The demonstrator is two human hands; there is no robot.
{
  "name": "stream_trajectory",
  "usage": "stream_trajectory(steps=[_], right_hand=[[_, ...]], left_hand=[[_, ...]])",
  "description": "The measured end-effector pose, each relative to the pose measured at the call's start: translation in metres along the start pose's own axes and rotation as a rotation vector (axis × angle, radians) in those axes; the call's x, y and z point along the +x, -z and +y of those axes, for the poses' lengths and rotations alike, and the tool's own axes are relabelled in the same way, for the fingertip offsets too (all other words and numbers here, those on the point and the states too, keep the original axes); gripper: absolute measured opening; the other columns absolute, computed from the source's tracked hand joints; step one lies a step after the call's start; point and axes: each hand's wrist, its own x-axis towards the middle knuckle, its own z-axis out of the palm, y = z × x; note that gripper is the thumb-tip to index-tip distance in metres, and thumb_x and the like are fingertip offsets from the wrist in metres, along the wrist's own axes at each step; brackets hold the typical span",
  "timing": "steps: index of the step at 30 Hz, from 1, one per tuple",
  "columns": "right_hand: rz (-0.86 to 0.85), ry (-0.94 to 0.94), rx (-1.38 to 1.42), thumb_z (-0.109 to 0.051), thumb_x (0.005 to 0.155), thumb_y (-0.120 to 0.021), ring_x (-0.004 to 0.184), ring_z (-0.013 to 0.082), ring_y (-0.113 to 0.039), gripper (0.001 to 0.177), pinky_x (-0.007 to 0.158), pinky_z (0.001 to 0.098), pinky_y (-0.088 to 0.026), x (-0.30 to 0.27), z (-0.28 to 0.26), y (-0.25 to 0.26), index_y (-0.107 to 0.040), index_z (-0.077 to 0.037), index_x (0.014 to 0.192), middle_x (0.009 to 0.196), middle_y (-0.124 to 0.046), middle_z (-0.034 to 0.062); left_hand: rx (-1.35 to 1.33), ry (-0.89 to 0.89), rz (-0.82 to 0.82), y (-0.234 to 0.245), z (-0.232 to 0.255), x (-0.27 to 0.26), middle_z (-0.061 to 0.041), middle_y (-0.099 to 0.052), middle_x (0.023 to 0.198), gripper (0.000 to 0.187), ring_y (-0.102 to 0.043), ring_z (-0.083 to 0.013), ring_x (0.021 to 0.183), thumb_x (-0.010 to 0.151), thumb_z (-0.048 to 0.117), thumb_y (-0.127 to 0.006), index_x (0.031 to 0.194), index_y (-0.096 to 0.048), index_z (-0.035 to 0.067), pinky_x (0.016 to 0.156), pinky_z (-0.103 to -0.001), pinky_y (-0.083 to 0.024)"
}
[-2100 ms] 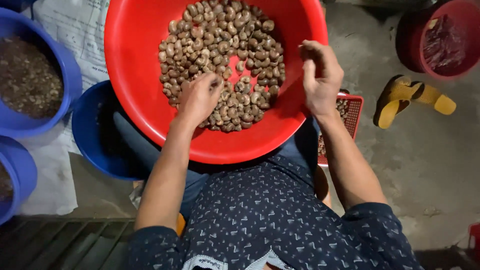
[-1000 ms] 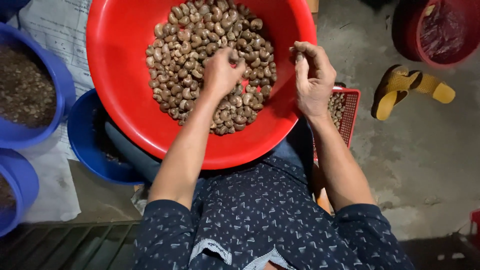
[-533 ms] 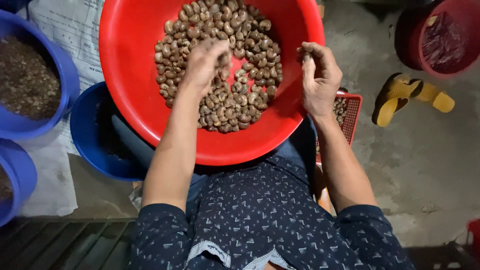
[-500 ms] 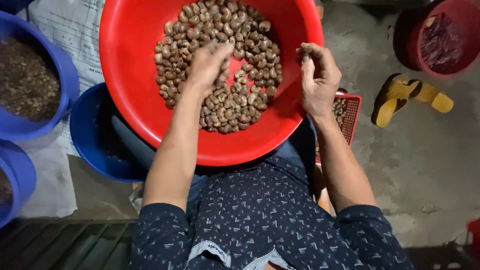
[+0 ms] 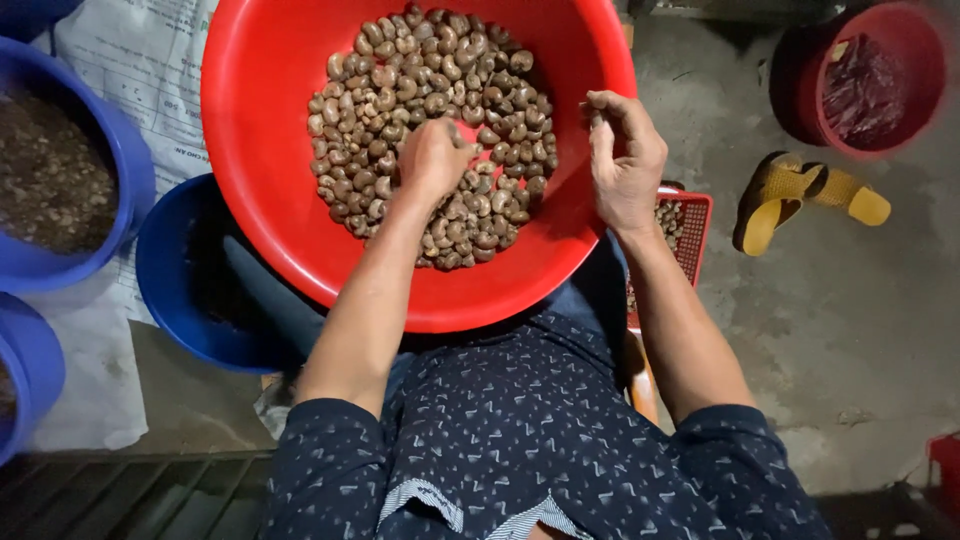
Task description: Manually sorting cashews from a large red bowl into a smaller red basket
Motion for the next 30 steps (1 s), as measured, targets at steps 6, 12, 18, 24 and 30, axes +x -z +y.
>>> stream_trajectory(steps=[6,12,18,24,30], right_hand=[[-0.252,0.215,-0.398,0.011,0.089,-0.066,0.09,0.0259,-0.07,0.035,0.08,0.0331,-0.058,0.013,-0.013,-0.007,-0.065,0.006,0.123,0.11,-0.073,0.017],[-0.463,0.133,-0.841,-0.025,0.094,-0.07,0.081,0.0274,-0.071,0.01,0.071,0.0431,-0.058,0.016,0.076,-0.072,-0.064,-0.018,0.098,0.091,-0.068,0.0008],[-0.374,0.23,-0.762,-0.012,0.093,-0.062,0.062,0.0446,-0.064,0.016,0.051,0.0541,-0.051,0.041,0.089,-0.105,-0.06,-0.007,0.108,0.093,-0.063,0.0204],[-0.381,0.236,-0.885,-0.016,0.093,-0.06,0.056,0.0417,-0.066,0.017,0.047,0.0522,-0.053,0.046,0.115,-0.125,-0.061,-0.012,0.11,0.091,-0.067,0.0209],[-0.42,0.385,-0.982,-0.016,0.092,-0.057,0.053,0.0318,-0.064,0.024,0.043,0.0447,-0.051,0.053,0.124,-0.129,-0.065,-0.012,0.115,0.089,-0.068,0.0154]], left_hand=[[0.127,-0.078,-0.028,-0.003,0.003,-0.016,0.006,-0.051,0.067,0.02,-0.041,-0.0087,0.049,0.102,0.03,-0.071,0.103,-0.064,0.011,0.05,-0.025,-0.046],[0.065,-0.181,0.085,-0.039,-0.029,0.019,-0.019,-0.07,0.078,0.02,-0.073,-0.0468,0.084,0.088,0.026,-0.07,0.083,-0.066,0.006,0.073,-0.055,-0.058],[0.14,-0.073,0.012,0.002,-0.002,-0.016,-0.006,-0.073,0.086,0.028,-0.07,-0.0268,0.072,0.084,0.019,-0.072,0.11,-0.069,0.012,0.068,-0.042,-0.057],[-0.623,-0.001,-0.179,0.064,0.023,-0.059,-0.003,-0.067,0.068,0.013,-0.056,-0.0077,0.053,0.086,0.014,-0.08,0.088,-0.069,0.007,0.048,-0.019,-0.046],[-1.414,-0.423,-0.395,0.082,-0.016,-0.057,0.0,-0.068,0.075,0.006,-0.057,-0.007,0.058,0.089,0.016,-0.079,0.093,-0.076,0.012,0.046,-0.017,-0.044]])
